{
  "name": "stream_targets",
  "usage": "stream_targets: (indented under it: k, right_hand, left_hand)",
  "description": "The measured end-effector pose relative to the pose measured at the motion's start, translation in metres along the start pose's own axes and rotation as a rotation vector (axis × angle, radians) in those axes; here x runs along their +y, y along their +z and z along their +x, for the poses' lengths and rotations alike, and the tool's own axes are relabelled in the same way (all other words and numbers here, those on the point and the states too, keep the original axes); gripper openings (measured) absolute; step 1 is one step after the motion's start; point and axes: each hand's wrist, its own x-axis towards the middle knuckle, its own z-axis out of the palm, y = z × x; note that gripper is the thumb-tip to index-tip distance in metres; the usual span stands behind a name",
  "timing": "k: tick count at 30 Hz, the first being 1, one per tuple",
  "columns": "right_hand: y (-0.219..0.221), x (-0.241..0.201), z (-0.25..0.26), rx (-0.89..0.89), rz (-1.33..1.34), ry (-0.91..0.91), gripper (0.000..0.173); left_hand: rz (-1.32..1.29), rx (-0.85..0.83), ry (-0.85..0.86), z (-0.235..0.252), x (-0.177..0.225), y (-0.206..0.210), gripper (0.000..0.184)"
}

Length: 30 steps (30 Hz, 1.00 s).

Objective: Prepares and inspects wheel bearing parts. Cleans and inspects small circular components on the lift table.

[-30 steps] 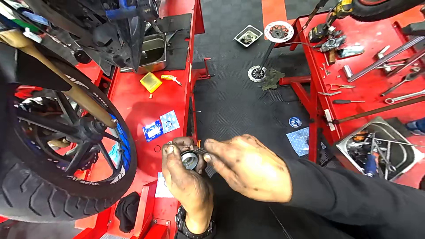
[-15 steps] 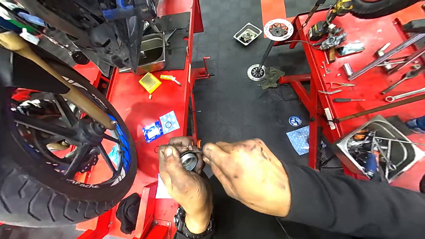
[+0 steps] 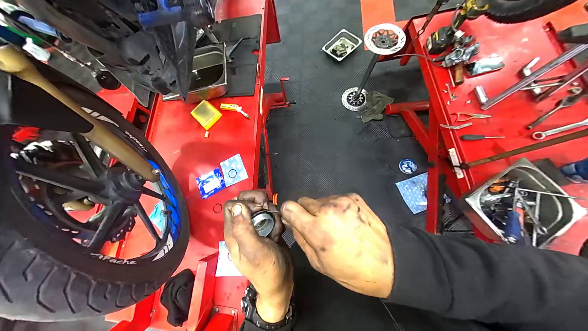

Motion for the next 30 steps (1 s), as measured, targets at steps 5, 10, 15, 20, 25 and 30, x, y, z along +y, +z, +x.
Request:
stream_targets:
  k: [5,10,15,20,25,30]
  right_hand:
    - [-0.014,0.01,0.008,-0.186,0.257,0.051,0.02]
    - [-0.03,0.028,0.02,-0.487,0.589,0.137,0.023]
    - [-0.025,0.028,0.01,-0.307,0.407,0.011,0.021]
    - [-0.028,0.026,0.008,-0.311,0.37,0.019,0.023]
    - [-0.012,-0.002,-0.006,0.005,-0.154,-0.025,0.014]
    - [-0.004,-0.004,-0.004,0.054,-0.137,-0.054,0.012]
  left_hand:
    - [-0.015,-0.061,-0.066,0.001,0.0,-0.006,0.037]
    - [-0.084,-0.13,-0.182,0.002,0.004,-0.01,0.038]
    - [-0.175,-0.139,-0.273,-0.001,0.007,-0.011,0.04]
    - [-0.273,-0.13,-0.349,-0.005,0.009,-0.009,0.039]
    - [0.013,0.022,-0.086,-0.012,0.002,0.004,0.04]
    - [0.071,0.08,0.109,-0.011,-0.006,0.009,0.032]
